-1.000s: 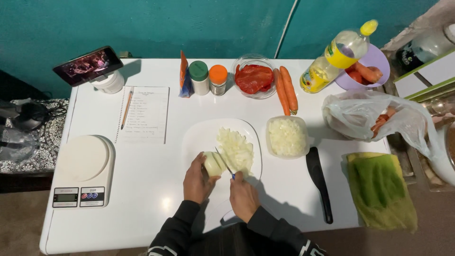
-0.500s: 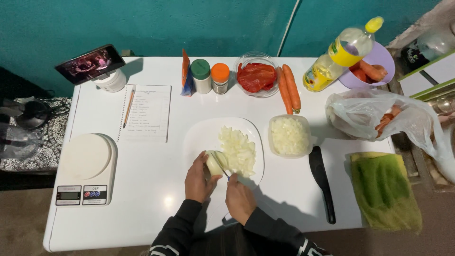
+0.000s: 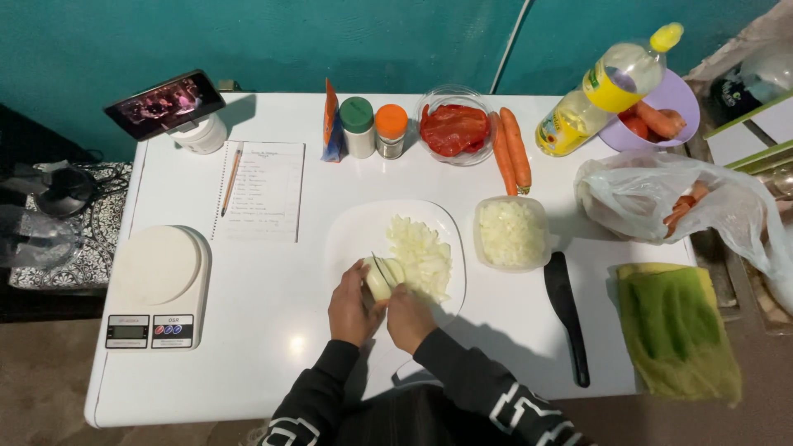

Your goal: Chopping onions on a plate using a small knife as part of food preparation.

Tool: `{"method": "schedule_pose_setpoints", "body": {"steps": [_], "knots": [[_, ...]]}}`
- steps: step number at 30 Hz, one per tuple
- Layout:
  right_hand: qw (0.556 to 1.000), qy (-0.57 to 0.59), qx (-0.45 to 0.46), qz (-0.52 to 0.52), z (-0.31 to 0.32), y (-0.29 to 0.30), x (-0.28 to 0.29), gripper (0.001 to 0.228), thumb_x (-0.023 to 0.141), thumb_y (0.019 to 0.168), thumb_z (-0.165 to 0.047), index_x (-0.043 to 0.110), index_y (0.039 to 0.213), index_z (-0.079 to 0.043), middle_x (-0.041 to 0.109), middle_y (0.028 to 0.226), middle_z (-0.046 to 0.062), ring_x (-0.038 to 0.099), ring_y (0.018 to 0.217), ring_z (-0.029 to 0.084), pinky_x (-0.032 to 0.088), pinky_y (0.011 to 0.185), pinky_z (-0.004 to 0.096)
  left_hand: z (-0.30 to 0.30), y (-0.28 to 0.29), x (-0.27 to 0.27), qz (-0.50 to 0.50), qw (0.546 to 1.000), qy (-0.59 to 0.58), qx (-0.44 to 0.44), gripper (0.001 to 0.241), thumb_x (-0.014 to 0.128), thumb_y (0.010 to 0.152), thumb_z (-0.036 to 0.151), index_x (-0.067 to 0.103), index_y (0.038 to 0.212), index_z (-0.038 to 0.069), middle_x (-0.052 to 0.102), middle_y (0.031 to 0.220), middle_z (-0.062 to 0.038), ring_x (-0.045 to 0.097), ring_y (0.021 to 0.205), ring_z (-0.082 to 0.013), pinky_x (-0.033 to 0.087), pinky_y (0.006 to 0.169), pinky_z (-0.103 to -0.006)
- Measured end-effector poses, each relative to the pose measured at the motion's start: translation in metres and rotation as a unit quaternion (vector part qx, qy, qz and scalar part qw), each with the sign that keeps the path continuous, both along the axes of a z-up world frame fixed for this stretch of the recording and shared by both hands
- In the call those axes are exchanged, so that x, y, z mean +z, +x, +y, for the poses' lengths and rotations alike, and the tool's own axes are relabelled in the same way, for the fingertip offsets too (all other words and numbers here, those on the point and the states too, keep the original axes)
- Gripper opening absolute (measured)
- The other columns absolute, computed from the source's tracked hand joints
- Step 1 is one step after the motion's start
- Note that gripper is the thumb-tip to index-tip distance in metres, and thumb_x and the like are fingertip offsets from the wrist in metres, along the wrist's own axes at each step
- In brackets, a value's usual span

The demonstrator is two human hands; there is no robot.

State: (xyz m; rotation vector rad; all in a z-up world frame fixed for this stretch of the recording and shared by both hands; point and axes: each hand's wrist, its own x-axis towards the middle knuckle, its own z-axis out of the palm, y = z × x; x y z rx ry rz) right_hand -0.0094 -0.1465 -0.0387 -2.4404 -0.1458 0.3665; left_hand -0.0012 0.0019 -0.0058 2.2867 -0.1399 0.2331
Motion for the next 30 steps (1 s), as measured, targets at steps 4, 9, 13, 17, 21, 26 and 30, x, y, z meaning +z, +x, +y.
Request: {"method": "schedule_pose_setpoints", "body": {"steps": [4, 9, 13, 17, 21, 26, 30], "knots": [[1.0, -0.011, -0.012, 0.019, 0.003, -0.003, 0.004, 0.031, 0.058, 0.093, -0.01, 0.05, 0.111, 0.014, 0.071, 0.084, 0.029, 0.071, 0.081, 0.046, 0.057, 0.068, 0.054, -0.001, 0.003, 0.003, 0.046, 0.999, 0.009, 0.013, 0.076, 0.09, 0.069, 0.025, 0.053, 0.133, 0.005, 0.057, 0.147, -0.012, 0.067, 0.103, -0.0355, 0.055, 0.088, -0.0426], [0.989, -0.128, 0.017, 0.07, -0.02, -0.05, 0.014, 0.037, 0.049, 0.093, -0.003, 0.047, 0.124, 0.016, 0.07, 0.087, 0.03, 0.071, 0.079, 0.046, 0.056, 0.069, 0.056, -0.003, 0.0, 0.004, 0.061, 0.998, 0.004, 0.022, 0.078, 0.093, 0.063, 0.02, 0.054, 0.13, 0.005, 0.06, 0.143, -0.012, 0.068, 0.103, -0.0338, 0.057, 0.085, -0.0413], [0.994, -0.096, -0.011, 0.053, -0.045, -0.067, -0.001, 0.034, 0.047, 0.096, -0.003, 0.05, 0.124, 0.016, 0.07, 0.088, 0.031, 0.07, 0.079, 0.047, 0.056, 0.068, 0.055, -0.002, 0.0, -0.002, 0.02, 1.0, -0.015, 0.017, 0.081, 0.094, 0.061, 0.018, 0.054, 0.13, 0.003, 0.062, 0.142, -0.013, 0.069, 0.106, -0.0344, 0.057, 0.087, -0.0405], [0.989, -0.132, 0.015, 0.065, -0.052, -0.081, 0.02, 0.053, 0.051, 0.09, -0.002, 0.038, 0.137, 0.021, 0.069, 0.088, 0.031, 0.071, 0.076, 0.047, 0.057, 0.064, 0.055, -0.002, 0.001, -0.001, 0.019, 1.0, 0.0, 0.018, 0.085, 0.096, 0.059, 0.018, 0.053, 0.13, 0.001, 0.061, 0.14, -0.015, 0.066, 0.11, -0.0368, 0.056, 0.088, -0.0421], [0.996, -0.077, 0.02, 0.034, -0.021, -0.057, 0.063, 0.056, 0.053, 0.086, 0.0, 0.038, 0.134, 0.025, 0.068, 0.081, 0.032, 0.07, 0.073, 0.047, 0.056, 0.062, 0.054, -0.002, 0.0, -0.005, 0.002, 1.0, 0.007, 0.016, 0.084, 0.096, 0.061, 0.02, 0.053, 0.131, 0.001, 0.061, 0.143, -0.015, 0.065, 0.11, -0.0379, 0.056, 0.089, -0.0428], [0.999, -0.033, -0.014, 0.01, 0.002, -0.032, 0.065, 0.029, 0.056, 0.087, -0.002, 0.047, 0.109, 0.013, 0.068, 0.079, 0.032, 0.07, 0.076, 0.048, 0.056, 0.064, 0.055, 0.0, 0.002, -0.007, 0.026, 0.999, 0.003, 0.021, 0.09, 0.096, 0.059, 0.022, 0.052, 0.134, 0.002, 0.061, 0.14, -0.015, 0.066, 0.111, -0.0371, 0.056, 0.088, -0.0427], [0.998, -0.05, -0.02, 0.017, 0.013, -0.025, 0.064, 0.036, 0.061, 0.082, -0.007, 0.044, 0.108, 0.01, 0.069, 0.079, 0.031, 0.07, 0.077, 0.048, 0.057, 0.064, 0.055, 0.001, -0.001, -0.008, 0.042, 0.999, -0.008, 0.015, 0.085, 0.094, 0.063, 0.029, 0.053, 0.132, 0.002, 0.06, 0.144, -0.014, 0.068, 0.106, -0.0345, 0.056, 0.087, -0.0414]]}}
